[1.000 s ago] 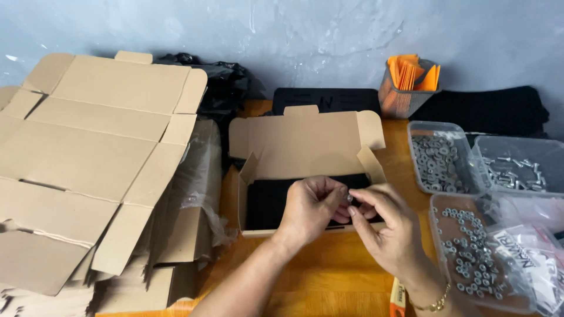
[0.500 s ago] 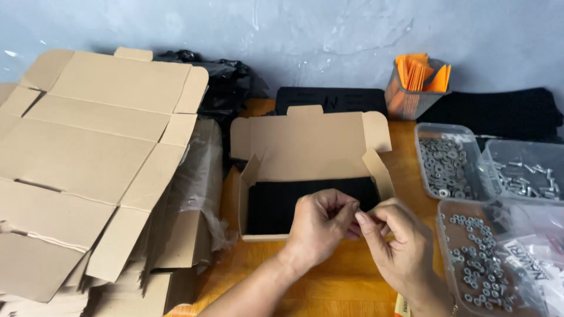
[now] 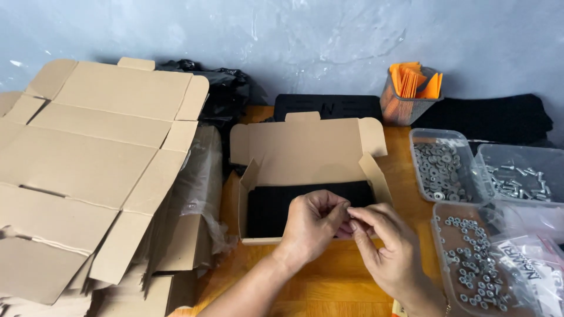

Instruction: Assembling screws and washers and placing them into a small cardboard box

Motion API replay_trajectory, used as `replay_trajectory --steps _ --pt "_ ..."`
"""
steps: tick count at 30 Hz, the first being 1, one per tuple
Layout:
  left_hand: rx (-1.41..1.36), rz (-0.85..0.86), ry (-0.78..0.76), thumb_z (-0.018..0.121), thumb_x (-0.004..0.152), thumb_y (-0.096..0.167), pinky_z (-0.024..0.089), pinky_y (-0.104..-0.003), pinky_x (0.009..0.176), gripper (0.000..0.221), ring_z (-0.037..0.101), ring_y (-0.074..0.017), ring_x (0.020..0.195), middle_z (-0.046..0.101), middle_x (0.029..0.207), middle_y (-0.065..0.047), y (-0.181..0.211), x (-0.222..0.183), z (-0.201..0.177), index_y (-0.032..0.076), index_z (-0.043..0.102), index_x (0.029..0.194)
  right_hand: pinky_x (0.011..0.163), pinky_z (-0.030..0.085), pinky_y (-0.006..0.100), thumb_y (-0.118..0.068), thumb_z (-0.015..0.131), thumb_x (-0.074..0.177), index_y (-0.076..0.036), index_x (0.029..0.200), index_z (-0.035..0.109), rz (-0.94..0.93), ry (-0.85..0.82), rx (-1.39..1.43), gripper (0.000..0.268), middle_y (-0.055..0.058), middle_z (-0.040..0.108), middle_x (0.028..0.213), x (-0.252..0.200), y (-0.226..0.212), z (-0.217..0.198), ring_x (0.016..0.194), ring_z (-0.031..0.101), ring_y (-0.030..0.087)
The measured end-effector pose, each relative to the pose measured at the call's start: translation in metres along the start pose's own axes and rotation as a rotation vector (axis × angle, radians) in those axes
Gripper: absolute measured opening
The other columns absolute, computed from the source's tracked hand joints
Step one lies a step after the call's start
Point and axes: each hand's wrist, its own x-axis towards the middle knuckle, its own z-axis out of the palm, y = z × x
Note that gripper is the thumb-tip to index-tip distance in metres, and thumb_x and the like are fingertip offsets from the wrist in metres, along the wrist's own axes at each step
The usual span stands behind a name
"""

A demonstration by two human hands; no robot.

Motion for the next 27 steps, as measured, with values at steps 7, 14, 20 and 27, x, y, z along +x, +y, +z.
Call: replay_trajectory --steps 7,14,20,27 --pt "0.000 -0.030 -0.030 0.065 0.100 0.003 0.068 -0.030 0.062 0.011 0.076 -0.0216 0.064 0.075 0.075 -0.017 0.000 0.005 0.001 -0.003 0.070 0.092 0.068 0.054 0.026 -0.008 0.066 0.095 -0.001 0.105 0.070 0.068 0.011 0.005 0.013 0.008 0.068 0.090 0.007 0.008 0.000 0.072 0.064 0.015" --pt "-0.073 -0.035 -0.044 0.066 0.101 0.004 0.067 -0.032 0.059 0.014 0.073 -0.0213 0.061 0.073 0.075 -0.016 -0.007 0.002 -0.003 -0.004 0.069 0.090 0.057 0.048 0.025 -0.018 0.064 0.097 -0.002 0.100 0.065 0.117 -0.002 -0.061 0.016 0.009 0.062 0.089 0.003 0.003 0.000 0.068 0.058 0.015" --pt "-0.081 0.002 -0.024 0.067 0.099 0.005 0.070 -0.035 0.064 0.012 0.076 -0.0252 0.065 0.074 0.080 -0.016 0.000 -0.003 -0.007 -0.005 0.070 0.093 0.071 0.059 0.025 -0.006 0.064 0.094 0.002 0.119 0.067 0.044 -0.011 -0.022 0.027 0.014 0.065 0.109 -0.002 -0.001 0.000 0.076 0.066 0.015" --pt "0.012 0.041 -0.061 0.068 0.099 0.005 0.070 -0.030 0.064 0.012 0.077 -0.0212 0.067 0.075 0.077 -0.015 0.001 -0.006 -0.003 -0.003 0.072 0.091 0.073 0.060 0.025 -0.005 0.066 0.094 0.001 0.113 0.069 0.067 0.011 0.010 0.020 0.012 0.068 0.101 -0.005 0.001 -0.001 0.081 0.068 0.016"
